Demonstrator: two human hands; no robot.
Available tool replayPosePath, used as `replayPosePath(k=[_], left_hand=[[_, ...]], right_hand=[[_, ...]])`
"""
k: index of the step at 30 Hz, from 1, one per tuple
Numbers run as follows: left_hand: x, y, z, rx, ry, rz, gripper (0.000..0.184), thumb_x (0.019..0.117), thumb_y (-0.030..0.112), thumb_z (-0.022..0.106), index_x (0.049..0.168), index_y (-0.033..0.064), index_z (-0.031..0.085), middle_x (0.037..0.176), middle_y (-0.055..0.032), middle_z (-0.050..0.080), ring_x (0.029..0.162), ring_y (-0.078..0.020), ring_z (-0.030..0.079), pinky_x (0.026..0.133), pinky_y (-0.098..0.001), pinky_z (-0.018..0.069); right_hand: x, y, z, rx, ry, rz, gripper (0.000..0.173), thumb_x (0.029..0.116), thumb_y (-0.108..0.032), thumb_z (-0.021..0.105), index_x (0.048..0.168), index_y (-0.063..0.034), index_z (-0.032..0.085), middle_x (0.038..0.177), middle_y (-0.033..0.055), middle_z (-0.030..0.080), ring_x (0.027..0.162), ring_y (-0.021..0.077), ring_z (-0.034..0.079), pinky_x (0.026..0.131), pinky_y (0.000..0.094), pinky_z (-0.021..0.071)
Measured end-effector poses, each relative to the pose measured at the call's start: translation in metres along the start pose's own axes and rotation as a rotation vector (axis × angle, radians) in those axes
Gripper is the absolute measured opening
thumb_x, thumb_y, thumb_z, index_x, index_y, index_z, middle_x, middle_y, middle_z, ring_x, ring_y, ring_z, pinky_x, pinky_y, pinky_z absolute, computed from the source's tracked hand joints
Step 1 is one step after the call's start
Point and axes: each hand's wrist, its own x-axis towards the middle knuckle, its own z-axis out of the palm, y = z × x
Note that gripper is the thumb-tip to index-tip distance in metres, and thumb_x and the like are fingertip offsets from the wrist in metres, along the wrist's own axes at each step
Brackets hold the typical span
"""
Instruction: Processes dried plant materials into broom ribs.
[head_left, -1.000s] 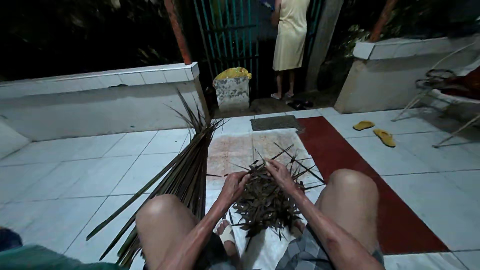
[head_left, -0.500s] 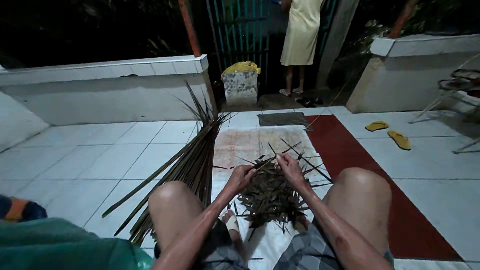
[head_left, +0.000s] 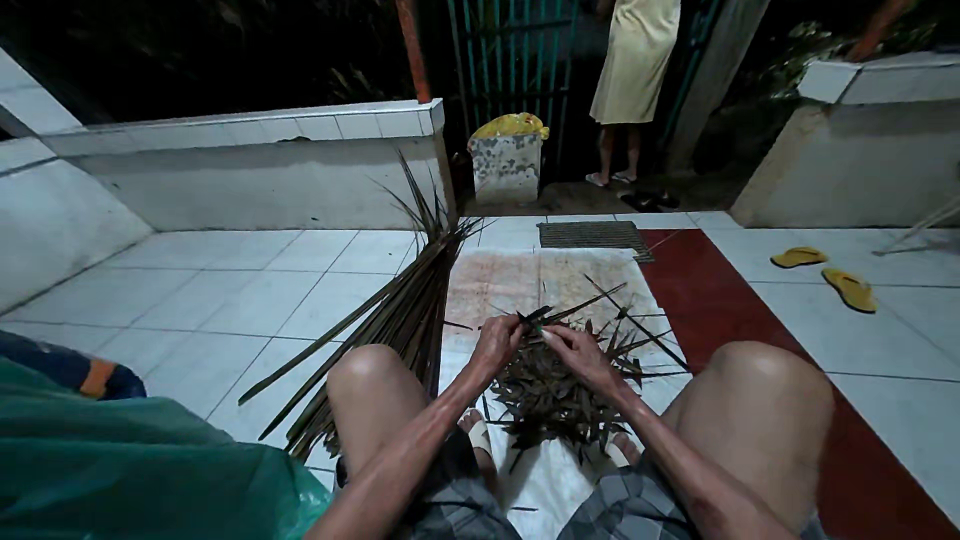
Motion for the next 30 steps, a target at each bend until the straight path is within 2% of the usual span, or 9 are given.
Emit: replayPosePath(k=[3,6,9,15,18,30], left_hand=[[-0.002,0.002,0.002,0.021,0.034,0.016,0.032,0.1056,0.019,0.048,0.100,-0.0029,0.072,0.086,-0.0166,0.070,0.083,-0.0279,0.069,0.083,-0.0445,0.0546],[-0.003,0.002,0.009,0.058,0.106,0.056,0.030,0.1051,0.017,0.048,0.097,-0.0028,0.070,0.084,-0.0160,0.069,0.082,-0.0287,0.070,0.081,-0.0450,0.0560],[-0.004,0.000,0.015,0.098,0.151,0.098,0.027,0.1031,0.014,0.050,0.096,-0.0026,0.070,0.085,-0.0167,0.069,0.082,-0.0304,0.070,0.080,-0.0464,0.0574],[-0.006,0.006,0.016,0.183,0.136,0.073,0.026,0.1032,0.011,0.048,0.103,-0.0023,0.071,0.093,-0.0184,0.072,0.089,-0.0335,0.072,0.082,-0.0493,0.0585],[-0.007,0.006,0.018,0.200,0.151,0.078,0.026,0.1025,0.011,0.048,0.101,-0.0021,0.071,0.091,-0.0181,0.072,0.087,-0.0333,0.073,0.080,-0.0489,0.0589],[-0.012,0.011,0.016,0.149,0.109,0.045,0.026,0.1020,0.011,0.048,0.103,-0.0022,0.071,0.091,-0.0186,0.072,0.089,-0.0341,0.073,0.083,-0.0512,0.0580]], right_hand=[[0.000,-0.004,0.000,-0.012,0.014,0.022,0.041,0.1075,-0.039,0.049,0.127,-0.0111,0.071,0.091,0.0053,0.071,0.077,0.0130,0.064,0.075,0.0352,0.0540],[0.001,-0.011,0.002,-0.057,0.050,0.053,0.041,0.1073,-0.041,0.048,0.129,-0.0150,0.072,0.095,0.0054,0.073,0.082,0.0148,0.066,0.080,0.0392,0.0548],[0.003,-0.013,0.006,-0.083,0.090,0.064,0.041,0.1071,-0.042,0.048,0.128,-0.0172,0.073,0.092,0.0047,0.072,0.080,0.0148,0.065,0.078,0.0399,0.0539],[0.006,-0.018,0.009,-0.097,0.097,0.125,0.040,0.1078,-0.041,0.047,0.130,-0.0186,0.072,0.099,0.0056,0.074,0.087,0.0172,0.068,0.084,0.0425,0.0540],[0.007,-0.018,0.011,-0.102,0.102,0.139,0.041,0.1075,-0.042,0.047,0.130,-0.0194,0.072,0.102,0.0054,0.075,0.092,0.0180,0.069,0.086,0.0440,0.0544],[0.007,-0.015,0.015,-0.189,0.146,0.150,0.041,0.1065,-0.046,0.047,0.133,-0.0253,0.071,0.112,0.0039,0.075,0.104,0.0209,0.070,0.093,0.0508,0.0541]])
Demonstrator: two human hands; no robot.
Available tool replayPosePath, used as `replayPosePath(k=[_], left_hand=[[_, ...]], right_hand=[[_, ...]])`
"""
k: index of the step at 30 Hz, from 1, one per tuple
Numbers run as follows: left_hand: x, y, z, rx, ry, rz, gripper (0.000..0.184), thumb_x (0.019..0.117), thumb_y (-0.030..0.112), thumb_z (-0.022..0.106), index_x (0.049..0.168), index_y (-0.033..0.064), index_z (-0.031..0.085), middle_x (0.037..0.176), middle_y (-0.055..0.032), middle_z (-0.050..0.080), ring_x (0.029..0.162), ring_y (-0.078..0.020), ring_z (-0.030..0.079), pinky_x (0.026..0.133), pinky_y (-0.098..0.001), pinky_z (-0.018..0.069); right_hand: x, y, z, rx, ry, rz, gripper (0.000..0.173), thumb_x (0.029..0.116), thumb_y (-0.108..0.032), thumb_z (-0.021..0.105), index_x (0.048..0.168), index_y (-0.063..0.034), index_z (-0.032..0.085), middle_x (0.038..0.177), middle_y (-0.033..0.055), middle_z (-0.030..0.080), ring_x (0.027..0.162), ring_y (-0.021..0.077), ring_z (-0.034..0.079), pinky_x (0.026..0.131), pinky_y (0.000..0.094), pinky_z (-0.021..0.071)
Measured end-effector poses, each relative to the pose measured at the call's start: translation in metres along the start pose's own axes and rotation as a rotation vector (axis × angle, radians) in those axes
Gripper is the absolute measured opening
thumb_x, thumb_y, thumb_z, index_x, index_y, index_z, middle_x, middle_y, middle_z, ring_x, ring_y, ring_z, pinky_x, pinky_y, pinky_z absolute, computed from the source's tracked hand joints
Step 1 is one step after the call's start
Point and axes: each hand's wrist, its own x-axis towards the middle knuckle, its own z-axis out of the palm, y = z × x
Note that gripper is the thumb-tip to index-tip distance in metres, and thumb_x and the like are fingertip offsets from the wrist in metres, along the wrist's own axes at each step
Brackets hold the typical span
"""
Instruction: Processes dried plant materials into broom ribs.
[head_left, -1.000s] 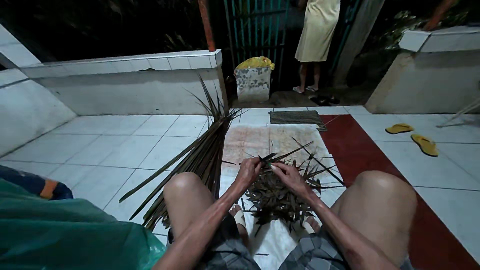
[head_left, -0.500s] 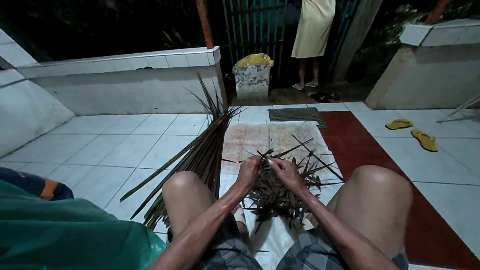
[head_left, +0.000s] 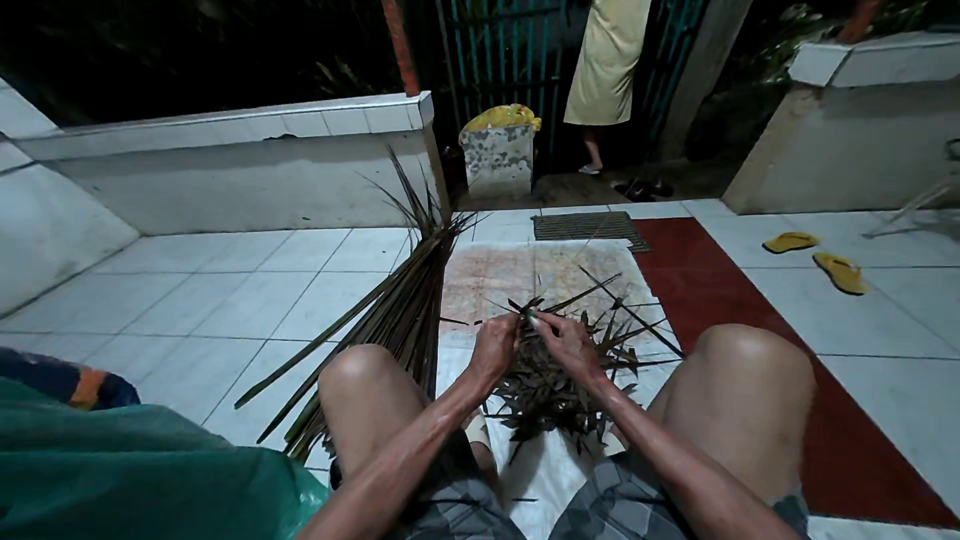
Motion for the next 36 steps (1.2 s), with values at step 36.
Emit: replayPosePath(k=[36], left_hand=[[-0.010,0.020,-0.005,0.363,-0.108,0.117,0.026,0.1013,0.002,0.049,0.122,-0.0055,0.063,0.109,-0.0247,0.069,0.095,-0.0401,0.072,0.078,-0.0507,0.0600]], right_hand=[[0.000,0.006,-0.024,-0.106,-0.064,0.112,0.042,0.1072,-0.045,0.047,0.133,-0.0208,0.071,0.116,0.0097,0.074,0.109,0.0284,0.069,0.096,0.0564,0.0510]])
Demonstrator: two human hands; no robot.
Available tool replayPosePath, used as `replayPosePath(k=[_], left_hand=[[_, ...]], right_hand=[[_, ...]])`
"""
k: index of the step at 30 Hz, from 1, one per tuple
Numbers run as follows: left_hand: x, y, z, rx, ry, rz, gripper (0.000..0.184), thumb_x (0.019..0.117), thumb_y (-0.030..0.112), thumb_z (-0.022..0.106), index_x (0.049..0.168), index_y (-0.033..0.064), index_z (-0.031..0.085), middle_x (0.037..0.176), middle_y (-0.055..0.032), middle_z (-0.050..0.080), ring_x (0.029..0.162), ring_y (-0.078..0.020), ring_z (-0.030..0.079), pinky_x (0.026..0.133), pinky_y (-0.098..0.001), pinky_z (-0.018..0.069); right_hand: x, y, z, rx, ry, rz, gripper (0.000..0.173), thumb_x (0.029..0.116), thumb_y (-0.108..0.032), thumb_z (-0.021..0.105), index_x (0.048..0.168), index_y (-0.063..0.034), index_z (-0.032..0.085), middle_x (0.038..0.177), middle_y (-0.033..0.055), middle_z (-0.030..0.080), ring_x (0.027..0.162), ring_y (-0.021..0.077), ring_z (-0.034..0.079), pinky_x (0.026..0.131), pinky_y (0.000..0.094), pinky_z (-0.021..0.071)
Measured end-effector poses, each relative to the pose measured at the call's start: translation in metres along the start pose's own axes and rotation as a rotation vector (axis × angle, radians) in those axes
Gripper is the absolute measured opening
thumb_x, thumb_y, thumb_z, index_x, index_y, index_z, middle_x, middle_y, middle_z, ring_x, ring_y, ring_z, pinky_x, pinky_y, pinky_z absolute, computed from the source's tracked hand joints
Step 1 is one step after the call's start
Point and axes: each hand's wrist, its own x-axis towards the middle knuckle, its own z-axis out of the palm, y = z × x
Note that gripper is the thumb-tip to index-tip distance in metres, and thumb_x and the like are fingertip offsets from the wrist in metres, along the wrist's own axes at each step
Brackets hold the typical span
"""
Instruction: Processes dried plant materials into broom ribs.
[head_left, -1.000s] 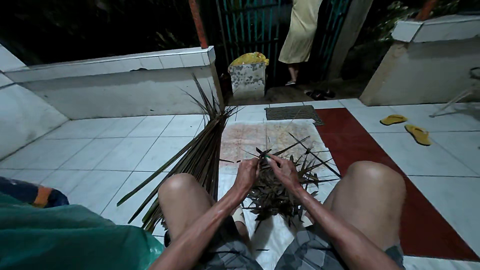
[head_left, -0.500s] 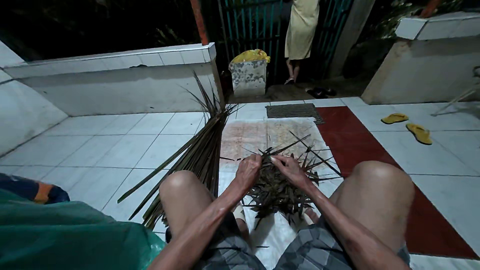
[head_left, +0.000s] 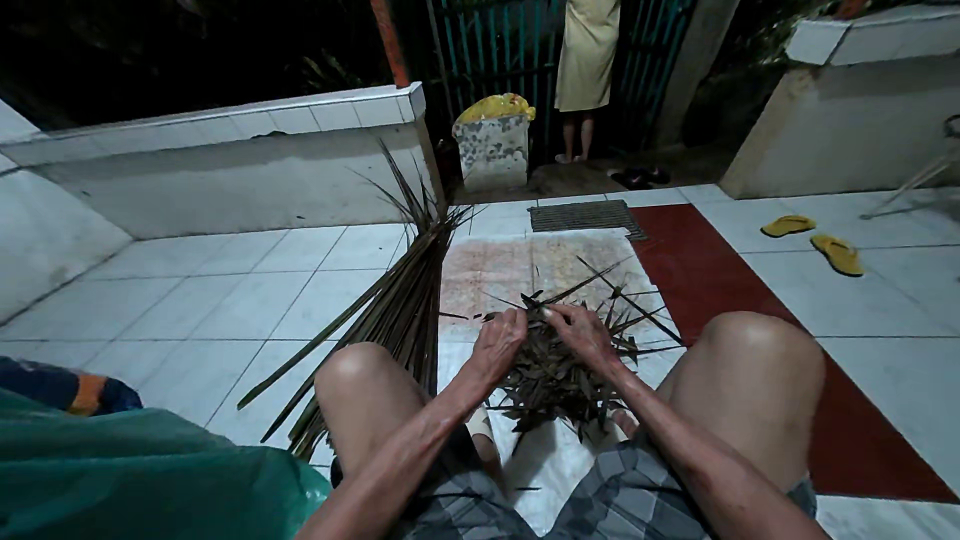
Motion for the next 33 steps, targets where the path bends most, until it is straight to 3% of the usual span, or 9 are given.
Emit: replayPosePath(k=[8,12,15,19,23,26,29,33], left_hand=[[0.002,0.002,0.003,-0.002,-0.075,-0.003,0.028,0.1019,0.001,0.046,0.124,-0.0068,0.061,0.111,-0.0255,0.068,0.100,-0.0402,0.071,0.083,-0.0502,0.0593],[-0.001,0.001,0.001,-0.003,-0.077,-0.018,0.027,0.1014,0.002,0.048,0.124,-0.0058,0.062,0.112,-0.0245,0.068,0.099,-0.0391,0.072,0.083,-0.0497,0.0595],[-0.002,-0.003,-0.002,0.006,-0.032,-0.024,0.027,0.1017,0.002,0.048,0.124,-0.0048,0.063,0.111,-0.0241,0.068,0.097,-0.0389,0.072,0.079,-0.0497,0.0598],[0.002,-0.004,0.004,0.020,0.046,0.019,0.028,0.1005,0.000,0.049,0.125,-0.0063,0.062,0.111,-0.0248,0.068,0.097,-0.0396,0.072,0.079,-0.0485,0.0604],[0.001,-0.006,0.014,0.071,0.195,0.138,0.025,0.0977,0.000,0.054,0.119,-0.0079,0.066,0.103,-0.0232,0.070,0.089,-0.0378,0.073,0.072,-0.0459,0.0618],[-0.001,-0.007,0.020,0.104,0.258,0.216,0.024,0.0964,-0.001,0.055,0.116,-0.0075,0.067,0.099,-0.0219,0.070,0.086,-0.0363,0.073,0.071,-0.0444,0.0616],[-0.006,-0.007,0.025,0.131,0.231,0.249,0.025,0.0970,-0.002,0.054,0.117,-0.0079,0.067,0.104,-0.0223,0.070,0.092,-0.0367,0.073,0.077,-0.0448,0.0616],[-0.009,-0.008,0.030,0.162,0.225,0.255,0.023,0.0961,-0.002,0.055,0.115,-0.0080,0.067,0.100,-0.0219,0.070,0.088,-0.0368,0.073,0.075,-0.0445,0.0615]], right_hand=[[0.008,0.008,0.005,-0.037,0.026,0.058,0.040,0.1066,-0.045,0.048,0.131,-0.0238,0.071,0.115,0.0086,0.074,0.109,0.0289,0.069,0.095,0.0566,0.0512],[0.017,0.030,-0.003,-0.030,0.113,0.112,0.040,0.1077,-0.039,0.048,0.127,-0.0144,0.072,0.113,0.0157,0.073,0.107,0.0349,0.068,0.095,0.0604,0.0507],[0.018,0.037,-0.013,0.032,0.180,0.091,0.040,0.1081,-0.039,0.048,0.123,-0.0110,0.073,0.102,0.0163,0.073,0.095,0.0335,0.069,0.087,0.0589,0.0516],[0.006,0.021,-0.012,0.142,0.014,-0.035,0.041,0.1079,-0.038,0.049,0.123,-0.0078,0.072,0.102,0.0157,0.072,0.093,0.0277,0.068,0.088,0.0523,0.0527],[0.005,0.014,-0.011,0.137,-0.127,-0.115,0.043,0.1075,-0.041,0.049,0.114,-0.0066,0.074,0.093,0.0123,0.069,0.083,0.0225,0.064,0.080,0.0466,0.0518],[0.007,0.009,-0.023,0.065,-0.211,-0.102,0.042,0.1077,-0.039,0.050,0.111,-0.0038,0.073,0.094,0.0150,0.069,0.086,0.0263,0.065,0.084,0.0506,0.0515],[0.010,0.006,-0.030,-0.028,-0.283,-0.051,0.043,0.1077,-0.040,0.050,0.108,-0.0028,0.072,0.094,0.0172,0.068,0.088,0.0301,0.064,0.084,0.0547,0.0503],[0.015,0.009,-0.026,-0.052,-0.307,-0.013,0.042,0.1072,-0.039,0.052,0.106,-0.0027,0.073,0.092,0.0175,0.067,0.086,0.0299,0.063,0.083,0.0540,0.0494]])
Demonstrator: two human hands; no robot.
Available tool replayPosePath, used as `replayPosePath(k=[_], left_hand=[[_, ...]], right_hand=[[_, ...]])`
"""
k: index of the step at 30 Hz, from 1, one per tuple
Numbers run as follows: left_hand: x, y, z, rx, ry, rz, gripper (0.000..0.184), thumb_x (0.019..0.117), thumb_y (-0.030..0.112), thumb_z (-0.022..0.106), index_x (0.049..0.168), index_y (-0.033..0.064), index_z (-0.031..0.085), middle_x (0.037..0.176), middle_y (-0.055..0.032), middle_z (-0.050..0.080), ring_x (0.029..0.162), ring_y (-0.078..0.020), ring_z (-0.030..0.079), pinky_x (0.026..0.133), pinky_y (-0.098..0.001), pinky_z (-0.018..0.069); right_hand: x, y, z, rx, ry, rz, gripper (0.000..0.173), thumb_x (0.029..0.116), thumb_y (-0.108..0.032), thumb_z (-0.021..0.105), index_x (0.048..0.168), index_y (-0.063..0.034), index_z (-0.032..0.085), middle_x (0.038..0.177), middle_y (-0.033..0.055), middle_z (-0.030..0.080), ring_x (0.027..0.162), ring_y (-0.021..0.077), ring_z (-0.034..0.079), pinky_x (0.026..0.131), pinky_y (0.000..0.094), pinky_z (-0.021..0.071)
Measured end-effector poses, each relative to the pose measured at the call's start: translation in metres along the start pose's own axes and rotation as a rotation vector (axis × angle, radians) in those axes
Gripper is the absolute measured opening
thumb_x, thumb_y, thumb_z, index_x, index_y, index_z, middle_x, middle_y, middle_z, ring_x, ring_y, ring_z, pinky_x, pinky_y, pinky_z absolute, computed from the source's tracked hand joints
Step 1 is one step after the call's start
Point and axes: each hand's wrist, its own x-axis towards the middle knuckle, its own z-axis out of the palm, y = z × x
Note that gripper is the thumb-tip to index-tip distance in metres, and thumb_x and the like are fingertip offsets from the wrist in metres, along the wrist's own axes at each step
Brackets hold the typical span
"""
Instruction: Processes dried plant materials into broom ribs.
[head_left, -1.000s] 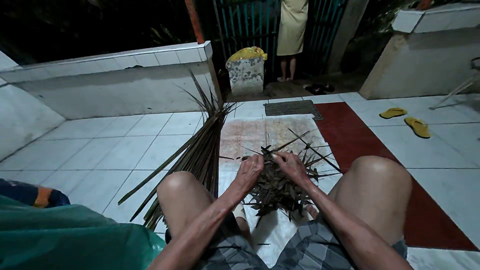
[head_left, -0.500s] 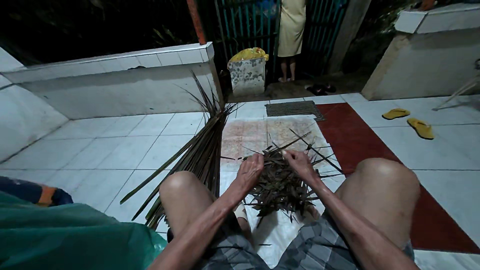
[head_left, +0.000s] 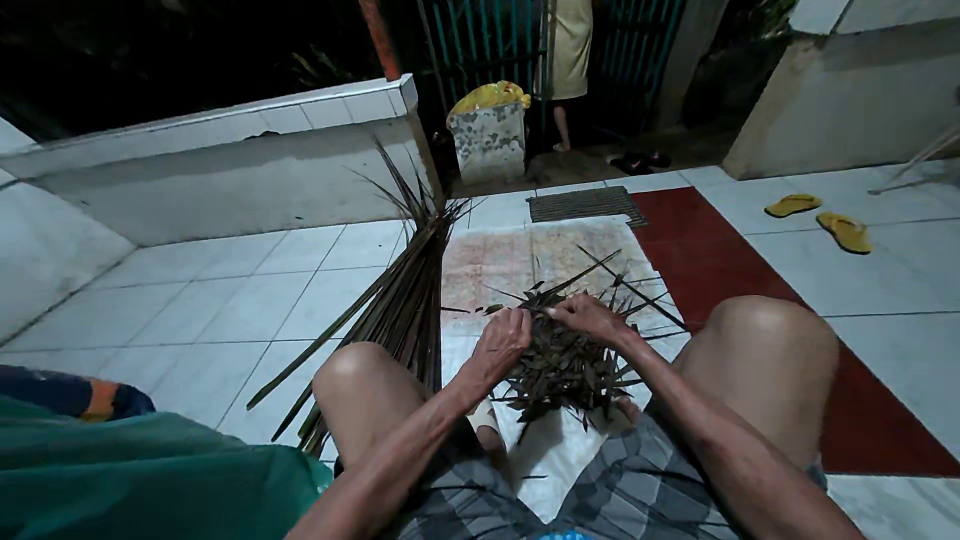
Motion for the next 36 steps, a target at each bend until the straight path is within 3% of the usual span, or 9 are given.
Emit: replayPosePath(k=[7,9,12,13,17,20,23,31,36], left_hand=[[-0.005,-0.005,0.000,0.014,0.017,-0.010,0.024,0.0967,0.001,0.056,0.116,-0.0071,0.068,0.099,-0.0204,0.071,0.088,-0.0348,0.073,0.075,-0.0431,0.0618],[-0.005,-0.007,-0.003,-0.020,0.033,-0.047,0.024,0.0961,0.000,0.057,0.116,-0.0068,0.068,0.098,-0.0206,0.071,0.087,-0.0350,0.074,0.074,-0.0435,0.0622],[-0.002,-0.010,-0.010,-0.126,-0.030,-0.192,0.024,0.0998,0.004,0.055,0.118,-0.0033,0.068,0.101,-0.0212,0.071,0.088,-0.0361,0.074,0.073,-0.0467,0.0616],[0.000,-0.011,-0.013,-0.180,-0.062,-0.254,0.024,0.1015,0.006,0.053,0.119,-0.0024,0.068,0.103,-0.0215,0.071,0.089,-0.0366,0.074,0.074,-0.0486,0.0612],[0.008,-0.017,-0.017,-0.326,-0.011,-0.341,0.024,0.1038,0.012,0.051,0.113,-0.0002,0.070,0.097,-0.0188,0.072,0.083,-0.0341,0.074,0.073,-0.0499,0.0607],[0.011,-0.020,-0.018,-0.434,0.034,-0.324,0.025,0.1036,0.012,0.050,0.110,0.0003,0.071,0.095,-0.0167,0.073,0.085,-0.0314,0.073,0.077,-0.0493,0.0605],[0.010,-0.018,-0.016,-0.465,0.091,-0.288,0.025,0.1030,0.011,0.050,0.106,0.0003,0.072,0.090,-0.0148,0.073,0.081,-0.0289,0.073,0.077,-0.0465,0.0606],[0.008,-0.017,-0.013,-0.440,0.133,-0.255,0.024,0.1020,0.009,0.051,0.106,-0.0007,0.072,0.088,-0.0151,0.073,0.078,-0.0280,0.074,0.074,-0.0447,0.0613],[0.006,-0.014,-0.015,-0.372,0.081,-0.289,0.024,0.1018,0.008,0.051,0.110,0.0000,0.072,0.092,-0.0165,0.073,0.080,-0.0307,0.074,0.073,-0.0475,0.0614]], right_hand=[[0.005,0.020,-0.006,-0.061,0.089,0.122,0.042,0.1080,-0.037,0.049,0.115,-0.0026,0.072,0.109,0.0230,0.070,0.105,0.0398,0.066,0.094,0.0626,0.0484],[0.003,0.030,-0.010,-0.023,0.195,0.136,0.042,0.1083,-0.036,0.049,0.112,-0.0010,0.072,0.106,0.0239,0.069,0.102,0.0412,0.066,0.091,0.0636,0.0482],[-0.001,0.034,-0.013,0.098,0.367,0.070,0.039,0.1088,-0.035,0.049,0.109,-0.0028,0.072,0.091,0.0194,0.067,0.085,0.0349,0.064,0.080,0.0586,0.0493],[-0.003,0.032,-0.013,0.142,0.394,0.031,0.039,0.1090,-0.034,0.049,0.114,-0.0038,0.073,0.091,0.0184,0.068,0.084,0.0329,0.065,0.080,0.0569,0.0504],[-0.009,0.021,0.000,0.211,0.386,-0.119,0.040,0.1081,-0.037,0.050,0.126,-0.0090,0.071,0.098,0.0138,0.072,0.086,0.0255,0.067,0.083,0.0506,0.0540],[-0.009,0.010,0.014,0.194,0.339,-0.212,0.040,0.1068,-0.039,0.051,0.128,-0.0124,0.072,0.103,0.0111,0.074,0.092,0.0224,0.070,0.088,0.0485,0.0551],[-0.008,0.004,0.024,0.182,0.332,-0.238,0.040,0.1065,-0.042,0.049,0.128,-0.0164,0.072,0.101,0.0088,0.074,0.089,0.0207,0.069,0.085,0.0471,0.0552],[-0.005,0.002,0.019,0.105,0.380,-0.120,0.040,0.1069,-0.045,0.048,0.130,-0.0227,0.072,0.107,0.0069,0.075,0.100,0.0234,0.070,0.092,0.0511,0.0533],[-0.003,0.005,0.005,0.144,0.536,0.038,0.038,0.1076,-0.040,0.050,0.130,-0.0184,0.072,0.101,0.0129,0.074,0.094,0.0318,0.069,0.086,0.0590,0.0526]])
